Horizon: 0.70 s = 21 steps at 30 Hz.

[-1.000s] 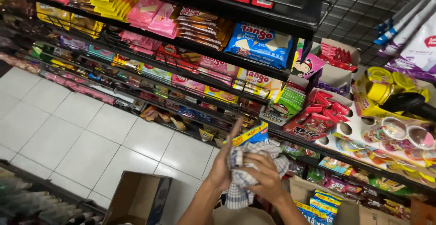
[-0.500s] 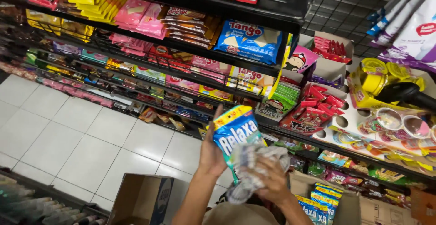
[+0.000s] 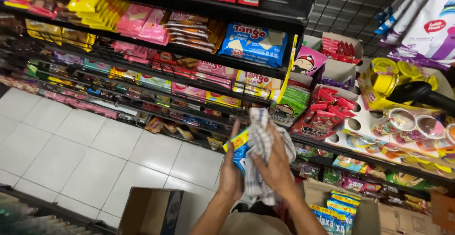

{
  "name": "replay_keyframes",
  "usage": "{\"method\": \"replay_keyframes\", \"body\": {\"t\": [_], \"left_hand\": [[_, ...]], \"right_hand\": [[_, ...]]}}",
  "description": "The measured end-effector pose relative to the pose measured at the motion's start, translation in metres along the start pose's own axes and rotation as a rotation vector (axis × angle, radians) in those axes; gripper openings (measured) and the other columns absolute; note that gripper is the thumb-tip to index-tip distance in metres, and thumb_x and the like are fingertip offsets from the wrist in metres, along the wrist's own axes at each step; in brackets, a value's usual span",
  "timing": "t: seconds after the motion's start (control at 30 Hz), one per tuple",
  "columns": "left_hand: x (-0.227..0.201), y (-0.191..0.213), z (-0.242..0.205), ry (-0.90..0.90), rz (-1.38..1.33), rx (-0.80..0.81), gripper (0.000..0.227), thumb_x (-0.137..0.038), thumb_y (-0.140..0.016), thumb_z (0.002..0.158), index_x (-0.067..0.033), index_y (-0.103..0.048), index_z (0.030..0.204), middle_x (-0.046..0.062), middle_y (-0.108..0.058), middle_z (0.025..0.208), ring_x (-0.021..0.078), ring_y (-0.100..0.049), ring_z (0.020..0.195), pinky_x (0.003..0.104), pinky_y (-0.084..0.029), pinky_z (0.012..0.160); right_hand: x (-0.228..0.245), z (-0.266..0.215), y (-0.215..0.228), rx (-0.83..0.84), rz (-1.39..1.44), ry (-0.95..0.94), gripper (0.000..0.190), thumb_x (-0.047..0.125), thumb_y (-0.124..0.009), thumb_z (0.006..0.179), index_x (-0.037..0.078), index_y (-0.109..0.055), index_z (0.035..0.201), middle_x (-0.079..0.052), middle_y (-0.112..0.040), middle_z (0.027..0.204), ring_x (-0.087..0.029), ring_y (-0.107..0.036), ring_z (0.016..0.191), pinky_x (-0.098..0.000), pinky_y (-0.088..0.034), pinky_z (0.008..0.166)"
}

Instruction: The recorder wipes individual snack packets with a cloth, scans them using a handheld barcode scanner, and organizes them into a cardboard box.

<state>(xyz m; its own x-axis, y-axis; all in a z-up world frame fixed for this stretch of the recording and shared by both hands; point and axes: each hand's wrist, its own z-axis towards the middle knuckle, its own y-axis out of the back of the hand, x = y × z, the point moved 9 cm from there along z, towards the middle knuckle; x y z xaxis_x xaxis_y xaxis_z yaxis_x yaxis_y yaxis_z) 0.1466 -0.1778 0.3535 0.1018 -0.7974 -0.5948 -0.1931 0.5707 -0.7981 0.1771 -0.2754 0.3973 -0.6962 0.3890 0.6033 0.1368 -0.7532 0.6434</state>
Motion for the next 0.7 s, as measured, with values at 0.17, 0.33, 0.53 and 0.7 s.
{"method": "replay_keyframes", "body": {"t": [0.17,0.33,0.53,0.7], "left_hand": [[-0.048,0.007,-0.001,-0.166,-0.11,-0.02,0.069,-0.051,-0.038,0.102,-0.0254,-0.021,0.164,0.015,-0.043,0.159,0.0304,-0.048,0.141,0.045,-0.037,0.117],[-0.039,0.026,0.008,-0.175,-0.181,-0.028,0.072,-0.051,-0.037,0.106,-0.0141,-0.024,0.166,0.015,-0.048,0.156,0.0294,-0.051,0.14,0.047,-0.039,0.118],[0.029,0.076,0.014,0.106,0.081,-0.237,0.067,-0.048,-0.049,0.104,-0.0352,-0.009,0.156,0.006,-0.053,0.153,0.023,-0.055,0.136,0.054,-0.043,0.105],[0.011,0.033,-0.005,0.221,-0.059,-0.187,0.073,-0.061,-0.04,0.101,-0.0031,-0.046,0.145,0.017,-0.062,0.134,0.027,-0.064,0.121,0.045,-0.048,0.106]], "right_hand": [[-0.095,-0.048,-0.028,0.007,0.299,-0.366,0.054,0.011,-0.075,0.09,0.004,-0.058,0.141,-0.015,-0.069,0.136,-0.029,-0.061,0.129,-0.0383,-0.045,0.111],[-0.104,-0.074,-0.032,-0.13,0.764,-0.567,0.057,0.002,-0.076,0.08,0.001,-0.058,0.134,-0.009,-0.071,0.123,-0.017,-0.066,0.113,-0.0335,-0.048,0.102],[-0.042,-0.05,0.042,-0.267,0.149,-0.264,0.053,0.003,-0.083,0.066,0.0,-0.067,0.117,-0.014,-0.075,0.107,-0.026,-0.072,0.098,-0.0364,-0.059,0.084],[0.056,-0.038,0.048,-0.092,-0.185,0.275,0.043,0.004,-0.075,0.065,0.006,-0.074,0.109,-0.015,-0.074,0.11,-0.033,-0.072,0.105,-0.0413,-0.059,0.087]]}}
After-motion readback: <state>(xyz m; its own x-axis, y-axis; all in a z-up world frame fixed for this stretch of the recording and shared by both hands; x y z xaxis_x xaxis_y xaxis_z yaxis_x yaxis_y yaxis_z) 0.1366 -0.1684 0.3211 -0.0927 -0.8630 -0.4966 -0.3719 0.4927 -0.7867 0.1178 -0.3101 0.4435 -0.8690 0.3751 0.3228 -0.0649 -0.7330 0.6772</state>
